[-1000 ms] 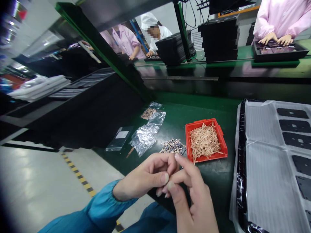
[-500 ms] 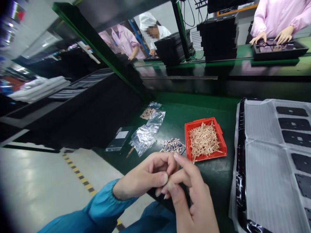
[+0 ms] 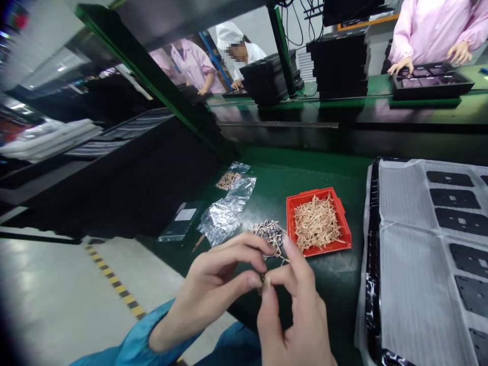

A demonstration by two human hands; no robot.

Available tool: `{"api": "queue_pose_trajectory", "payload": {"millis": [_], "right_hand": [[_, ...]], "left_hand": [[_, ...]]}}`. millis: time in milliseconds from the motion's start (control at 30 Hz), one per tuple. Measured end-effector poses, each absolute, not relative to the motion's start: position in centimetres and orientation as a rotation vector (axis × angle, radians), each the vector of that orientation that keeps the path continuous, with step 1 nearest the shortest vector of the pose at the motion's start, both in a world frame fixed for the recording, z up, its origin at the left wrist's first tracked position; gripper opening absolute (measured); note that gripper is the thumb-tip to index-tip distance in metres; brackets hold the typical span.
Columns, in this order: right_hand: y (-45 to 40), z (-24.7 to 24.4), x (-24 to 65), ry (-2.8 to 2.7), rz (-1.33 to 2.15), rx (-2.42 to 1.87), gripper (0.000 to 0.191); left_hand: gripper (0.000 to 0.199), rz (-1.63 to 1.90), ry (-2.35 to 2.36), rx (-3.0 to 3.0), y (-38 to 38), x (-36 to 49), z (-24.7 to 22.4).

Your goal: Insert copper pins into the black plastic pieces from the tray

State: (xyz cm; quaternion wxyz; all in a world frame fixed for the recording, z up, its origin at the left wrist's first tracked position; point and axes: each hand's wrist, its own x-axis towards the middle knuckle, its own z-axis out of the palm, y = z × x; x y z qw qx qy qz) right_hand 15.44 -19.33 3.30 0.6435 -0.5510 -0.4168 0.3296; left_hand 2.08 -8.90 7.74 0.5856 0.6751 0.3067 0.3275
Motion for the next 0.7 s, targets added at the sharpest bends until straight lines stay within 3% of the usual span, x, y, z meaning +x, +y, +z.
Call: {"api": "queue_pose_trajectory", "payload": {"millis": [100, 167, 300, 500, 600, 700], "right_hand": [[-18.7, 2.3, 14.7, -0.987, 0.598, -1.262, 0.065], [-18.4, 1.8, 14.0, -1.000, 0.499, -1.284, 0.069], [-18.6, 1.9, 12.8, -1.018, 0.428, -1.323, 0.072], [-19.1, 1.8, 16.2, -0.871, 0.336, -1.580, 0.063], [-18.5, 1.6, 17.3, -0.768, 0.420, -1.664, 0.065], [-18.4, 2.1, 16.4, -0.681, 0.697, -1.459, 0.055]], "left_hand": [[0.011, 0.893, 0.786, 1.601, -10.3, 2.4, 7.3], [0.001, 0.943, 0.828, 1.544, -10.7, 2.9, 6.7], [0.021, 0.984, 0.827, 1.396, -9.9, 3.4, 5.4], [0.024, 1.363, 0.671, 1.231, -5.5, 1.8, 5.0], [0.050, 1.394, 0.553, 1.328, -4.4, 1.6, 5.1], [0.074, 1.269, 0.456, 1.471, -4.9, 2.2, 5.0]]}}
